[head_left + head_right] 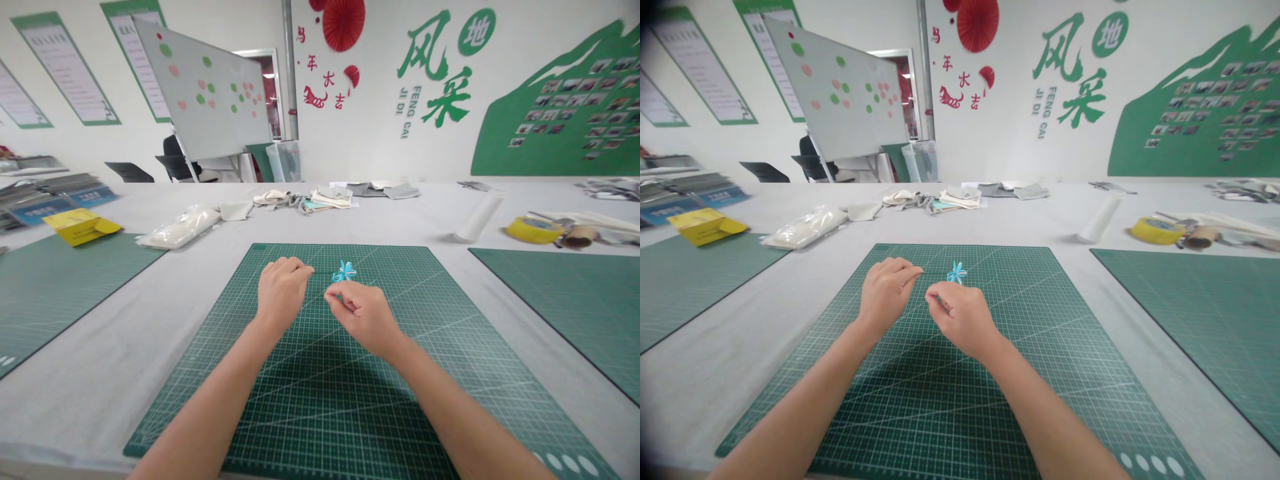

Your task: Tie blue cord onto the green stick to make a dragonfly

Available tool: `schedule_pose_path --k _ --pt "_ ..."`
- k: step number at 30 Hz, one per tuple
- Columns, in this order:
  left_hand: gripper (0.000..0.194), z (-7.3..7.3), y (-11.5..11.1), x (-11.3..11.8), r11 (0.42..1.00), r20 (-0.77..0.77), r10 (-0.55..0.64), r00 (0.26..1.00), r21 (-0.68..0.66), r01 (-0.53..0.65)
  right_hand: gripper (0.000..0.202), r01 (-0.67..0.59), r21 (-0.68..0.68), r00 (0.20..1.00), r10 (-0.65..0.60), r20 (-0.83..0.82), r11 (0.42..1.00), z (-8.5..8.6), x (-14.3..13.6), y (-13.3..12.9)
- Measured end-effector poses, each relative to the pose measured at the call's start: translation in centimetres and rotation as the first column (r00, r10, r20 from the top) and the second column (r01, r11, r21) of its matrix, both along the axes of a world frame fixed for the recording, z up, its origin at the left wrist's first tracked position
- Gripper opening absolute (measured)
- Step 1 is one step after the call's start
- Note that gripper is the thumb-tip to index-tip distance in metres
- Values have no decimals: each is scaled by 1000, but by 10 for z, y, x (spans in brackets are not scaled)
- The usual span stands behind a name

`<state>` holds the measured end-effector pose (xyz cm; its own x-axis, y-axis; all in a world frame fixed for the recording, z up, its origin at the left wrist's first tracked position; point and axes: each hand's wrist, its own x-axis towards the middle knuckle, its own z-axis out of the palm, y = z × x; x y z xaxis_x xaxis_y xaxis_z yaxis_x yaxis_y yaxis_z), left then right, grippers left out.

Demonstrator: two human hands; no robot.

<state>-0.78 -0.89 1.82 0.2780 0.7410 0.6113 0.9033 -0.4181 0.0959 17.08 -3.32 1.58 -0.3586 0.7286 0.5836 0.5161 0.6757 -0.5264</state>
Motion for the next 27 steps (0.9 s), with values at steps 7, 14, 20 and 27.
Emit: schedule_pose_path --k 7,14,20,27 --pt "25 5 -4 3 986 -179 -159 971 -75 148 19 155 13 983 -153 -98 988 14 16 5" --pt "25 12 -6 5 883 -11 -415 910 -246 400 19 222 -72 958 -232 -167 972 13 37 25" --pt "21 19 -10 6 756 314 -480 819 -326 568 23 126 -235 960 -179 -216 964 1 49 43" --pt "16 20 -11 5 717 597 -380 707 -292 633 27 33 -387 968 -126 -217 922 -18 44 54"
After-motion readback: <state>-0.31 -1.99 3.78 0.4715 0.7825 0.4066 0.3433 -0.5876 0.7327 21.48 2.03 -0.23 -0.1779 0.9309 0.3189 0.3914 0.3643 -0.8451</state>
